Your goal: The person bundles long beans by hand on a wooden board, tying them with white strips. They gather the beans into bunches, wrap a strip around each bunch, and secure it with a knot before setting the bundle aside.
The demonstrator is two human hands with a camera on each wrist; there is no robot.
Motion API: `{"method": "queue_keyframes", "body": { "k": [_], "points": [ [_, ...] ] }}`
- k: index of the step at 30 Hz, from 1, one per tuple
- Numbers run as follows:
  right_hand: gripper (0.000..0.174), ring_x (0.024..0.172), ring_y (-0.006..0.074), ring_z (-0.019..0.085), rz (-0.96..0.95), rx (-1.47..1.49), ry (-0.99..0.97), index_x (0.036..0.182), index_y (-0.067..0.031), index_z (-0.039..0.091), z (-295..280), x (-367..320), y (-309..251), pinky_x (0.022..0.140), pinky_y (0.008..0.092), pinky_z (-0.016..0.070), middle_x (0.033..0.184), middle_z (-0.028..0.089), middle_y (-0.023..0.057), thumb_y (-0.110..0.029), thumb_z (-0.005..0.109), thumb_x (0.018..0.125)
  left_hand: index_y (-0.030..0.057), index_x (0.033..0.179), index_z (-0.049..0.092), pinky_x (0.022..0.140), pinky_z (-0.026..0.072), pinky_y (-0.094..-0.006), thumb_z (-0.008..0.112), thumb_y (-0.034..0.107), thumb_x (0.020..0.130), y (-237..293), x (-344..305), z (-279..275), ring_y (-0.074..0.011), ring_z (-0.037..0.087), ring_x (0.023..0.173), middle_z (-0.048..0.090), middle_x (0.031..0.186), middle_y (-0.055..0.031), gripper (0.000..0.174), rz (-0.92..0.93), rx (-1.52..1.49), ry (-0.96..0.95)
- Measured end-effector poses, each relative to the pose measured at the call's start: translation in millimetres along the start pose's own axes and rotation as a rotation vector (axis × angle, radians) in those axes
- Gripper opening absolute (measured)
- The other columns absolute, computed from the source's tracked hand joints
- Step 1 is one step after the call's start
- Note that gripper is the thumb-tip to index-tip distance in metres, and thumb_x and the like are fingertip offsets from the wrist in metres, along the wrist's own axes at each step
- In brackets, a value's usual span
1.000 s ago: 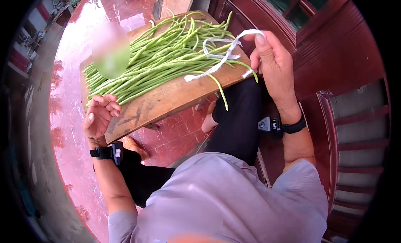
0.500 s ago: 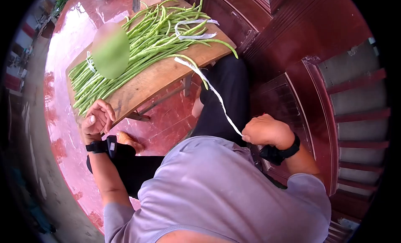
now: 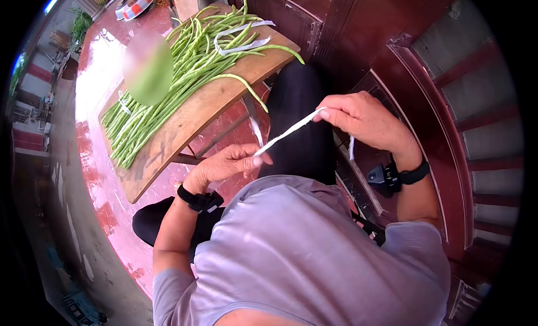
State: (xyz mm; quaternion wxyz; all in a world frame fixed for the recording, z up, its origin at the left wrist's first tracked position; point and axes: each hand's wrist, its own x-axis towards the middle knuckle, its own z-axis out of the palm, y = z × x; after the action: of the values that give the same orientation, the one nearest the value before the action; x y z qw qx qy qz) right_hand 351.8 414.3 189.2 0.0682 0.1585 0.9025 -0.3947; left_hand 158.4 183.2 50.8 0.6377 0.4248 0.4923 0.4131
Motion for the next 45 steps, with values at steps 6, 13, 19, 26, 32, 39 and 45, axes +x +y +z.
{"method": "queue_keyframes", "body": {
  "k": [6, 13, 19, 26, 32, 39, 45],
  "points": [
    [0.021, 0.077, 0.0372, 0.064, 0.281, -0.578, 0.244, 0.084, -0.0060, 0.064, 30.3, -0.7, 128.5, 0.068, 0.0464, 0.0461, 0.077, 0.066, 0.0164, -0.020, 0.050, 0.090, 0.0026, 0.109, 0.063, 0.074, 0.0472, -0.0250, 0.059, 0.017, 0.099, -75.0, 40.0, -5.5, -0.0086, 0.055, 0.077, 0.058, 0.081, 0.0002, 0.019, 0.060, 0.031, 0.257],
    [0.017, 0.082, 0.0365, 0.064, 0.271, -0.584, 0.292, 0.091, -0.0076, 0.066, 53.3, -1.5, 177.6, 0.073, 0.0477, 0.0474, 0.086, 0.065, 0.0137, -0.023, 0.059, 0.090, 0.0019, 0.108, 0.064, 0.077, 0.0538, -0.0346, 0.065, 0.006, 0.086, -53.9, 43.4, -6.4, -0.0280, 0.067, 0.084, 0.064, 0.097, -0.0158, 0.023, 0.114, 0.914, 0.677],
    [0.007, 0.077, 0.0314, 0.065, -0.099, -0.270, 0.579, 0.095, -0.0096, 0.063, 60.8, 37.3, 118.1, 0.065, 0.0416, 0.0516, 0.088, 0.063, 0.0073, -0.014, 0.061, 0.090, 0.0107, 0.113, 0.062, 0.093, 0.0429, -0.0464, 0.068, 0.008, 0.081, 20.1, 54.5, -50.7, -0.0384, 0.052, 0.110, 0.058, 0.112, -0.0152, 0.032, 0.242, 1.084, 1.034],
    [0.014, 0.068, 0.0236, 0.067, -0.543, -0.199, 0.476, 0.094, -0.0096, 0.066, 98.9, 74.6, 84.0, 0.057, 0.0319, 0.0544, 0.082, 0.063, 0.0043, -0.008, 0.071, 0.081, 0.0208, 0.132, 0.055, 0.110, 0.0125, -0.0655, 0.055, 0.045, 0.093, 52.0, 105.6, -114.4, -0.0417, 0.029, 0.138, 0.049, 0.136, -0.0197, 0.046, -0.049, 1.495, 1.290],
    [0.013, 0.072, 0.0258, 0.069, -0.525, -0.076, 0.459, 0.095, -0.0079, 0.067, 115.2, 81.6, 77.1, 0.059, 0.0330, 0.0553, 0.084, 0.066, 0.0069, -0.006, 0.069, 0.082, 0.0200, 0.137, 0.053, 0.109, 0.0025, -0.0699, 0.044, 0.050, 0.096, 72.7, 131.6, -160.7, -0.0409, 0.022, 0.143, 0.045, 0.148, -0.0047, 0.051, -0.520, 1.149, 1.065],
    [0.031, 0.074, 0.0232, 0.067, -0.377, 0.017, 0.781, 0.113, -0.0101, 0.061, 96.1, 89.3, 90.6, 0.064, 0.0320, 0.0547, 0.106, 0.062, 0.0086, -0.006, 0.068, 0.083, 0.0111, 0.125, 0.061, 0.112, 0.0091, -0.0635, 0.064, 0.021, 0.088, 108.6, 107.7, -84.7, -0.0327, 0.036, 0.138, 0.057, 0.133, -0.0012, 0.038, 0.369, 1.702, 1.358],
    [0.063, 0.117, 0.0278, 0.056, -0.505, 0.246, 0.800, 0.131, -0.0075, 0.050, 57.6, 86.7, 60.8, 0.099, 0.0400, 0.0440, 0.135, 0.048, 0.0137, -0.007, 0.078, 0.075, 0.0073, 0.111, 0.064, 0.066, 0.0559, -0.0305, 0.060, -0.014, 0.067, 135.6, 72.7, 3.2, -0.0252, 0.068, 0.082, 0.062, 0.112, -0.0090, 0.048, 0.662, 1.142, 0.508]
  ]
}}
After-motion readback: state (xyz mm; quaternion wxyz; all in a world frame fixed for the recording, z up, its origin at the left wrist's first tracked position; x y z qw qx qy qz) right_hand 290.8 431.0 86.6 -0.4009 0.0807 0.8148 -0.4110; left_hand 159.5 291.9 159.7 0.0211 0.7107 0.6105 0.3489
